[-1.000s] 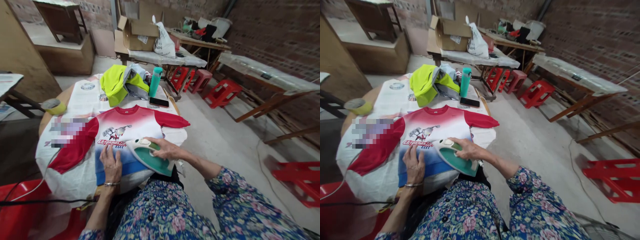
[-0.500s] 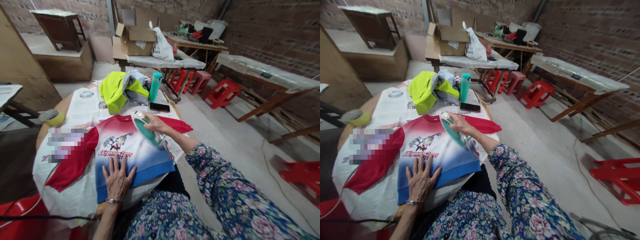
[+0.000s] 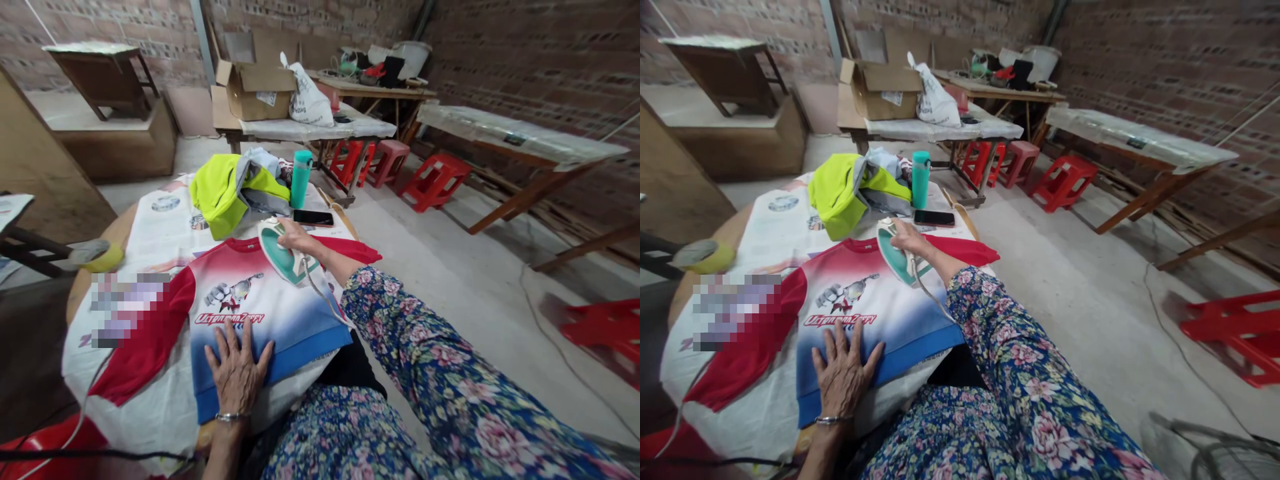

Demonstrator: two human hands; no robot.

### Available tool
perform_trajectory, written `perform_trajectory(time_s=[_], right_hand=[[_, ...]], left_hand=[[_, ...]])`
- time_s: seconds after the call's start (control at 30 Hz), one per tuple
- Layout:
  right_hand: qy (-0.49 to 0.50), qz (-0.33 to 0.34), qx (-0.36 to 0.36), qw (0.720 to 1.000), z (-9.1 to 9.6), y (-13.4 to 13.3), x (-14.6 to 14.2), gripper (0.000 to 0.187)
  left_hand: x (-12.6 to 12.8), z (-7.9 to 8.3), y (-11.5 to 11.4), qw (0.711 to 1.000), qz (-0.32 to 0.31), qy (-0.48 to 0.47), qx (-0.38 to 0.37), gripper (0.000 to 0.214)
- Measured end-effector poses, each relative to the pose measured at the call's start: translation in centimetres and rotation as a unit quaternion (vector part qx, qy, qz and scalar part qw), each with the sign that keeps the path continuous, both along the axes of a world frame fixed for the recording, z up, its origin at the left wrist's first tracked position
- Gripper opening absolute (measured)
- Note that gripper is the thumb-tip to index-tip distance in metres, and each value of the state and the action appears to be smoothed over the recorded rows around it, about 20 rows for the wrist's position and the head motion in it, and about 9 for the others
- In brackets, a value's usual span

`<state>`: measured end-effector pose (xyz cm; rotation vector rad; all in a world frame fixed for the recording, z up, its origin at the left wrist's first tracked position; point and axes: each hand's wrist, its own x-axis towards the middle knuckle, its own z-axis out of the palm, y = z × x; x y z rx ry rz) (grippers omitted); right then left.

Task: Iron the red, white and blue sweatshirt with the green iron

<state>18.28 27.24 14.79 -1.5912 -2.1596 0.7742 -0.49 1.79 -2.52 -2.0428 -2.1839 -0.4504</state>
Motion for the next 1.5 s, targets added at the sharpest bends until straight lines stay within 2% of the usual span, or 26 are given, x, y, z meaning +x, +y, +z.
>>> perform_trajectory(time_s=[0.1,0.2,0.3,0.4,0.5,0.63,0.7,0.83,1.03,1.13,1.23,1.33,1.5], right_hand=[[-0.008,-0.034,0.007,0.999,0.0,-0.9,3.6,0.072],[-0.002,-0.059,-0.014,0.998,0.2,-3.1,6.5,0.073],[0.027,-0.037,-0.035,0.998,0.5,-6.1,7.8,0.075],[0.043,0.016,-0.033,0.998,0.4,-9.1,7.3,0.077],[0.056,0.085,-0.053,0.993,-0.4,-11.5,5.4,0.076],[0.094,0.203,-0.096,0.970,-2.6,-13.0,2.7,0.076],[0.107,0.224,-0.125,0.961,-3.3,-13.0,2.2,0.078],[0.099,0.183,-0.123,0.970,-3.4,-12.1,4.0,0.079],[0.017,-0.005,-0.053,0.998,-1.1,-10.7,9.9,0.085],[-0.021,-0.039,-0.021,0.999,-0.4,-11.5,11.5,0.082],[-0.018,-0.016,-0.009,1.000,-0.5,-13.2,11.3,0.080],[-0.007,0.039,-0.002,0.999,-0.9,-15.2,9.5,0.080],[0.033,0.135,-0.075,0.987,-1.8,-17.3,6.4,0.076]], left_hand=[[-0.1,-0.3,0.2,1.000,-0.002,-0.009,0.011,0.072],[-0.2,-0.2,0.3,0.999,-0.013,-0.023,0.023,0.072],[-0.3,0.4,0.4,0.999,-0.018,-0.039,0.019,0.077],[-0.2,1.3,0.4,0.999,-0.014,-0.052,0.007,0.084],[0.0,2.0,0.5,0.998,-0.011,-0.057,0.000,0.097],[0.0,2.6,0.5,0.998,-0.004,-0.069,-0.009,0.119],[-0.1,2.9,0.5,0.997,-0.004,-0.072,-0.021,0.123],[-0.1,3.3,0.5,0.998,-0.010,-0.062,-0.026,0.121],[0.0,3.1,0.4,0.998,-0.022,-0.050,-0.007,0.117],[-0.1,2.8,0.3,0.998,-0.032,-0.056,0.001,0.114],[-0.2,2.8,0.2,0.997,-0.046,-0.067,-0.005,0.113],[-0.1,2.9,0.2,0.996,-0.051,-0.077,-0.002,0.117],[0.0,2.8,0.1,0.996,-0.054,-0.070,0.002,0.120]])
